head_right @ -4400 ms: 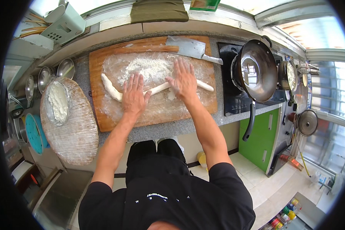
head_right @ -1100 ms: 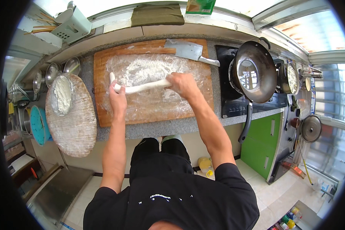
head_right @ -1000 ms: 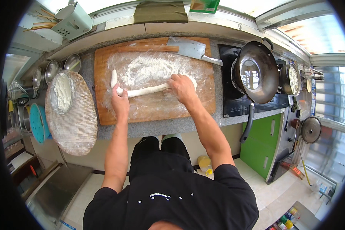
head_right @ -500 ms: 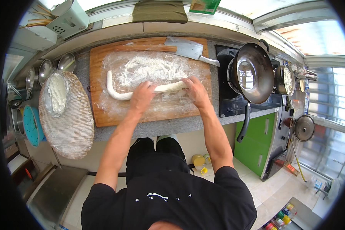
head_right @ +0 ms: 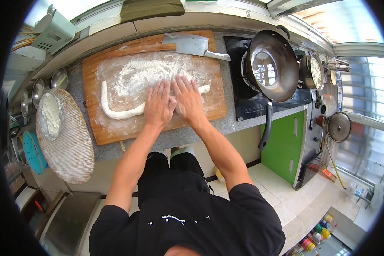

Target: The person kneads a ball of dough on a floured wooden cutting board, then rolls it into a long, thin rope using both hands. The person continues to roll and stretch the dough until it forms a long, uniform strand.

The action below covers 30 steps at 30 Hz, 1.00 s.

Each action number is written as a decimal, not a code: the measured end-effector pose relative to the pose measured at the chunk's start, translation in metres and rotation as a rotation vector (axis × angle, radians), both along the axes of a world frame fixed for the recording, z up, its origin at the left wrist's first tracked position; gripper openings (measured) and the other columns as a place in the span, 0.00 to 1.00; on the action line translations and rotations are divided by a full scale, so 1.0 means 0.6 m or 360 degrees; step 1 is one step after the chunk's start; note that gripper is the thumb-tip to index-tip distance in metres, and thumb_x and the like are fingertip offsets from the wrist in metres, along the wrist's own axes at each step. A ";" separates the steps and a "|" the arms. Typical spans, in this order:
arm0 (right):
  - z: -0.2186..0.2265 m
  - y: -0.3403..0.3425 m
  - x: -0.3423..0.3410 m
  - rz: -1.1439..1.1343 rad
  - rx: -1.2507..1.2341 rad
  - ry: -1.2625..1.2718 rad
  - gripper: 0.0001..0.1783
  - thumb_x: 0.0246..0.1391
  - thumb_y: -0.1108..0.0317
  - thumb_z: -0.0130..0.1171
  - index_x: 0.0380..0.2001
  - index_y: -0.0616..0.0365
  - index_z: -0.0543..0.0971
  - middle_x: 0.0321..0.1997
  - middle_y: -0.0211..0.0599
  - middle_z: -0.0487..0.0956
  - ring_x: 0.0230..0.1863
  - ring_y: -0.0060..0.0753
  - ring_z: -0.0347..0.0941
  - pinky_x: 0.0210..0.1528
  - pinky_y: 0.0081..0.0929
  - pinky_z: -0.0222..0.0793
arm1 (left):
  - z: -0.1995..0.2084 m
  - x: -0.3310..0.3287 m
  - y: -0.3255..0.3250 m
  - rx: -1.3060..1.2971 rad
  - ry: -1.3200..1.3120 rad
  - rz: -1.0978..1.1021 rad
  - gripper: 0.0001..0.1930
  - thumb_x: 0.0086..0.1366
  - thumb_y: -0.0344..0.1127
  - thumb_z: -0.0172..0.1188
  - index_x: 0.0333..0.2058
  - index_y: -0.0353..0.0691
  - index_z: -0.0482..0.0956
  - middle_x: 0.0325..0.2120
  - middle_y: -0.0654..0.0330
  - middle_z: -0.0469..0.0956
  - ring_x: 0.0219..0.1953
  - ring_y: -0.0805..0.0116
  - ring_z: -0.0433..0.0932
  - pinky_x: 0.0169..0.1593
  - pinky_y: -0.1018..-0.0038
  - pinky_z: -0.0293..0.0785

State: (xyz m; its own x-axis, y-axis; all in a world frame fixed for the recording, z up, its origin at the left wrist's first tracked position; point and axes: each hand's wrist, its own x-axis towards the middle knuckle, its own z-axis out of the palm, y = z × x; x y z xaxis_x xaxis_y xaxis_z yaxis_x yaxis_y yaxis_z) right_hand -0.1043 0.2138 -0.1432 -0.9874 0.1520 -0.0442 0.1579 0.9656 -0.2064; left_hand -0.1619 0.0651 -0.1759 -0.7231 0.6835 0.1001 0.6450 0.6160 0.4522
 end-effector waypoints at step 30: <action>-0.024 0.075 0.144 -0.0129 -0.0063 -0.0023 0.40 0.70 0.47 0.48 0.76 0.60 0.63 0.82 0.48 0.60 0.82 0.49 0.54 0.82 0.52 0.44 | 0.037 0.103 0.036 -0.0386 -0.0151 -0.0264 0.35 0.80 0.55 0.42 0.77 0.40 0.57 0.79 0.53 0.54 0.80 0.55 0.51 0.81 0.53 0.43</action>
